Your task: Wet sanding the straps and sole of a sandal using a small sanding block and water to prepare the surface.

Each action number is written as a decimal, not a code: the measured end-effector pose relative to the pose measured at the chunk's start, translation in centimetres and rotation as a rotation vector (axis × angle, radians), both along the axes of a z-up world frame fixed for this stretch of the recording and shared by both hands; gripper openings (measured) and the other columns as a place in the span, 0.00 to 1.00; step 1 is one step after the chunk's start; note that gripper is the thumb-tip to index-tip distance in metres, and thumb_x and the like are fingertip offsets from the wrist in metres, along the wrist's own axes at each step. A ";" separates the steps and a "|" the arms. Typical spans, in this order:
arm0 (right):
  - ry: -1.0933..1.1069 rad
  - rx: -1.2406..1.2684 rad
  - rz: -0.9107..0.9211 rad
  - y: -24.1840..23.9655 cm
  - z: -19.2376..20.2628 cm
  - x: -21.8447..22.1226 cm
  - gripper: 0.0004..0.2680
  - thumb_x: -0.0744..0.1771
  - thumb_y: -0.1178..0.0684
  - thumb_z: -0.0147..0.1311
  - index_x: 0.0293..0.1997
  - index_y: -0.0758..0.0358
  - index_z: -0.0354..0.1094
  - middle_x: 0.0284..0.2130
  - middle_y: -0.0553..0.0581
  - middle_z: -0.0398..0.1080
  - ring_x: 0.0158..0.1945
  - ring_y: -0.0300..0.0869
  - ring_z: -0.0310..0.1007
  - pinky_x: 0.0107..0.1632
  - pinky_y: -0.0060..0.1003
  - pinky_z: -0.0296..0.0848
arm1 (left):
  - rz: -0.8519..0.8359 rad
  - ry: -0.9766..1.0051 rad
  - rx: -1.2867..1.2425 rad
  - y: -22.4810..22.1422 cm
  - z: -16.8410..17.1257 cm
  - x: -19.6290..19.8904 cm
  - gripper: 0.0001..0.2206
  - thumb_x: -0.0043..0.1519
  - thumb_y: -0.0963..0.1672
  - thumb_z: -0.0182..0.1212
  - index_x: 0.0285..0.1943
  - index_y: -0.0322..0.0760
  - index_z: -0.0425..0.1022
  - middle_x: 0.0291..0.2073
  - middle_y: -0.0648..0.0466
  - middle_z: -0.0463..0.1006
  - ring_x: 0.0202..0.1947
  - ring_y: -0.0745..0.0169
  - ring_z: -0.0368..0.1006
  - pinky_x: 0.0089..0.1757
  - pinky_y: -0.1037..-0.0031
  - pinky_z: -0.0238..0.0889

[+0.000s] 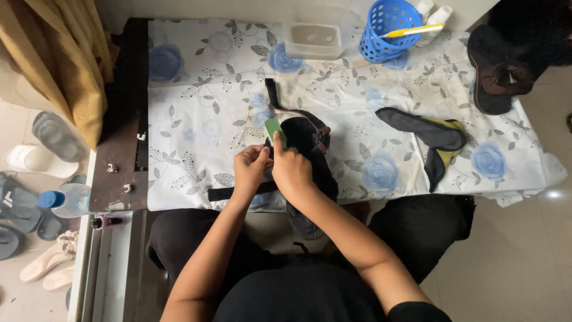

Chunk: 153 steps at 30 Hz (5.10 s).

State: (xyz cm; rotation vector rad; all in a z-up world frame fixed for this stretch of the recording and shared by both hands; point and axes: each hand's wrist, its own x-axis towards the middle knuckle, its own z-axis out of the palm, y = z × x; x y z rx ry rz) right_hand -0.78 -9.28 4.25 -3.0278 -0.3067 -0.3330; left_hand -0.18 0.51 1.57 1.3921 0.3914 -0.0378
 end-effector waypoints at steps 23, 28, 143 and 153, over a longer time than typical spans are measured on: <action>0.318 0.328 -0.050 -4.8 7.9 -5.4 0.15 0.64 0.55 0.39 0.58 0.54 0.56 0.29 0.69 0.70 0.29 0.58 0.73 0.28 0.51 0.72 | 0.013 0.089 0.024 1.1 1.1 0.3 0.10 0.49 0.44 0.65 0.32 0.31 0.74 0.19 0.48 0.73 0.19 0.63 0.72 0.25 0.75 0.69; 0.442 0.242 -0.051 -2.3 6.9 -4.4 0.16 0.64 0.54 0.37 0.58 0.54 0.53 0.24 0.66 0.71 0.28 0.58 0.73 0.29 0.50 0.73 | -0.037 -0.037 0.355 1.1 0.6 0.2 0.08 0.50 0.44 0.64 0.29 0.32 0.75 0.18 0.47 0.75 0.19 0.62 0.72 0.24 0.76 0.65; 0.169 0.365 0.067 -2.4 2.5 -5.8 0.18 0.64 0.55 0.41 0.61 0.50 0.53 0.23 0.66 0.70 0.26 0.57 0.72 0.28 0.49 0.71 | -0.035 -0.053 -0.001 1.0 0.2 0.6 0.07 0.57 0.42 0.55 0.33 0.28 0.74 0.16 0.45 0.72 0.20 0.63 0.72 0.28 0.75 0.70; 0.285 0.142 0.032 -0.6 3.1 -5.2 0.23 0.60 0.57 0.43 0.64 0.53 0.47 0.23 0.65 0.69 0.23 0.59 0.72 0.25 0.50 0.72 | 0.035 -0.040 -0.009 0.4 -0.3 0.1 0.07 0.57 0.41 0.52 0.31 0.30 0.73 0.15 0.48 0.70 0.17 0.66 0.69 0.27 0.77 0.69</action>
